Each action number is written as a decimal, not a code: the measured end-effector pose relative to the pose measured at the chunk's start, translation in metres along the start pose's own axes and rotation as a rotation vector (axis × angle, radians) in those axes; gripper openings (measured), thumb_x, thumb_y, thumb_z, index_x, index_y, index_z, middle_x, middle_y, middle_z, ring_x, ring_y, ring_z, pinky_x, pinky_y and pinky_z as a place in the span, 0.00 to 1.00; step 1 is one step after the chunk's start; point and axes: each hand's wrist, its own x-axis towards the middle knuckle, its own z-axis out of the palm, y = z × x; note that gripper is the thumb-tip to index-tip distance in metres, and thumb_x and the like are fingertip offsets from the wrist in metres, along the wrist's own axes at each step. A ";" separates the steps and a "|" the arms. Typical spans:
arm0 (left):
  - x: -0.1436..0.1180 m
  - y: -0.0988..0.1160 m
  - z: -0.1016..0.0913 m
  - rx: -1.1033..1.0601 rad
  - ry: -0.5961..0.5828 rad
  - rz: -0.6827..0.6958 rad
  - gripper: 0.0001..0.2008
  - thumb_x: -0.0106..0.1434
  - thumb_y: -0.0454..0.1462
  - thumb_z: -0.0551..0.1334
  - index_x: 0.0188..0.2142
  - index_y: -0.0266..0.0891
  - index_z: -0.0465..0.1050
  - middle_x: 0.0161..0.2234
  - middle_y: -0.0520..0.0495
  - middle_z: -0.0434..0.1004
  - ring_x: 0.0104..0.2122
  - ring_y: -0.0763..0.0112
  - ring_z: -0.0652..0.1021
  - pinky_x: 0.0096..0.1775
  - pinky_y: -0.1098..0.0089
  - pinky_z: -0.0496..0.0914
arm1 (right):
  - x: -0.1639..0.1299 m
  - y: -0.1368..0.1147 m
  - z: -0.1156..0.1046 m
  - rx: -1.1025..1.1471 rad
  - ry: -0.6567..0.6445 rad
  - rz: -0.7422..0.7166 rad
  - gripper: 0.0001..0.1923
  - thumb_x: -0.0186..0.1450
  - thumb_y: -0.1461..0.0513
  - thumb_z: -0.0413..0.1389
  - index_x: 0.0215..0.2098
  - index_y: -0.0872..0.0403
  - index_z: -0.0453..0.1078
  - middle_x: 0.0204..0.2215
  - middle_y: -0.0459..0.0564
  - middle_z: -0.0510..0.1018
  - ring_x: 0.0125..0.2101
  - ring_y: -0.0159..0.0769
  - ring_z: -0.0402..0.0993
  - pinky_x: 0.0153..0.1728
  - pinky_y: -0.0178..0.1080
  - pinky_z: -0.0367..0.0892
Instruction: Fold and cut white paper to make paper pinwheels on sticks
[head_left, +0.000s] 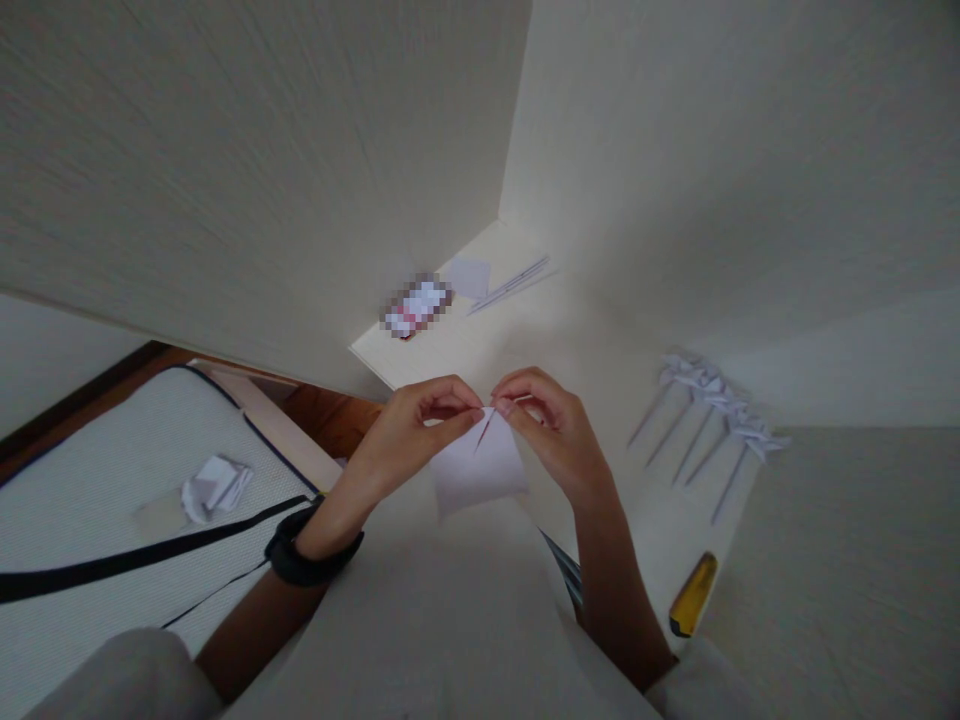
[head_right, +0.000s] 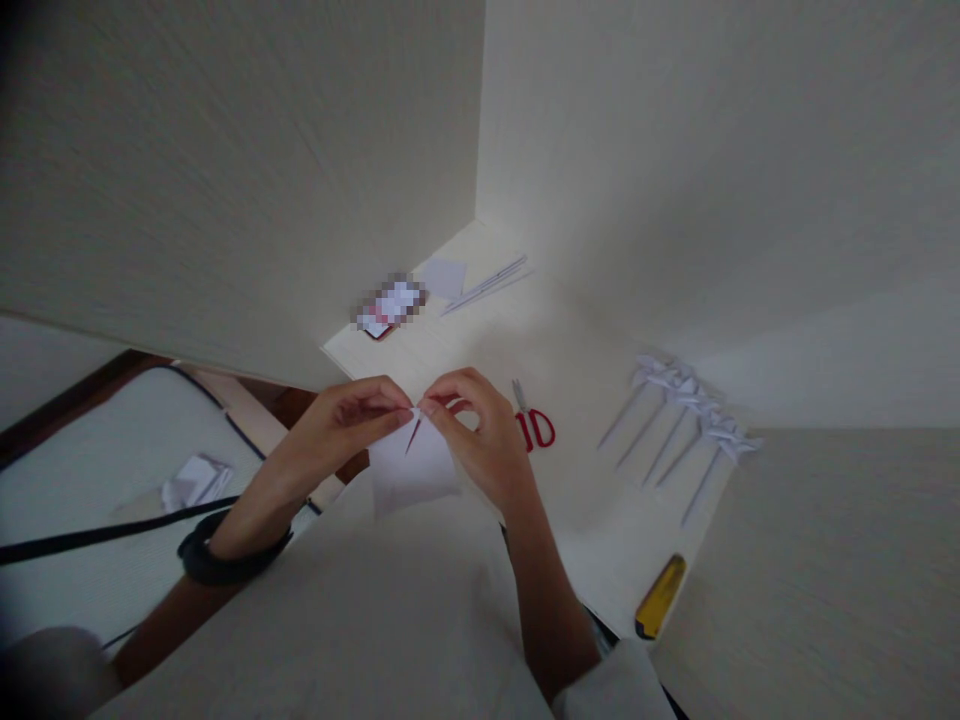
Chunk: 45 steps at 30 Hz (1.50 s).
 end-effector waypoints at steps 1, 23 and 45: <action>-0.002 0.004 -0.002 0.022 0.014 0.006 0.06 0.58 0.38 0.64 0.28 0.37 0.73 0.26 0.53 0.75 0.27 0.75 0.75 0.32 0.75 0.68 | 0.001 -0.002 0.002 0.011 -0.010 -0.006 0.02 0.62 0.63 0.58 0.30 0.52 0.71 0.32 0.46 0.74 0.35 0.33 0.72 0.37 0.37 0.67; 0.008 0.028 -0.008 0.152 -0.108 0.078 0.07 0.59 0.39 0.65 0.30 0.38 0.78 0.30 0.50 0.80 0.33 0.70 0.78 0.38 0.72 0.69 | -0.007 -0.022 0.000 -0.149 0.092 -0.118 0.03 0.61 0.64 0.61 0.31 0.52 0.71 0.35 0.47 0.74 0.38 0.34 0.72 0.39 0.38 0.67; 0.003 0.031 -0.020 -0.037 -0.049 -0.099 0.07 0.53 0.39 0.69 0.27 0.37 0.77 0.25 0.52 0.78 0.27 0.73 0.76 0.31 0.74 0.68 | 0.005 -0.021 0.009 -0.056 0.025 -0.149 0.03 0.63 0.65 0.58 0.31 0.51 0.71 0.33 0.47 0.74 0.36 0.33 0.72 0.38 0.38 0.68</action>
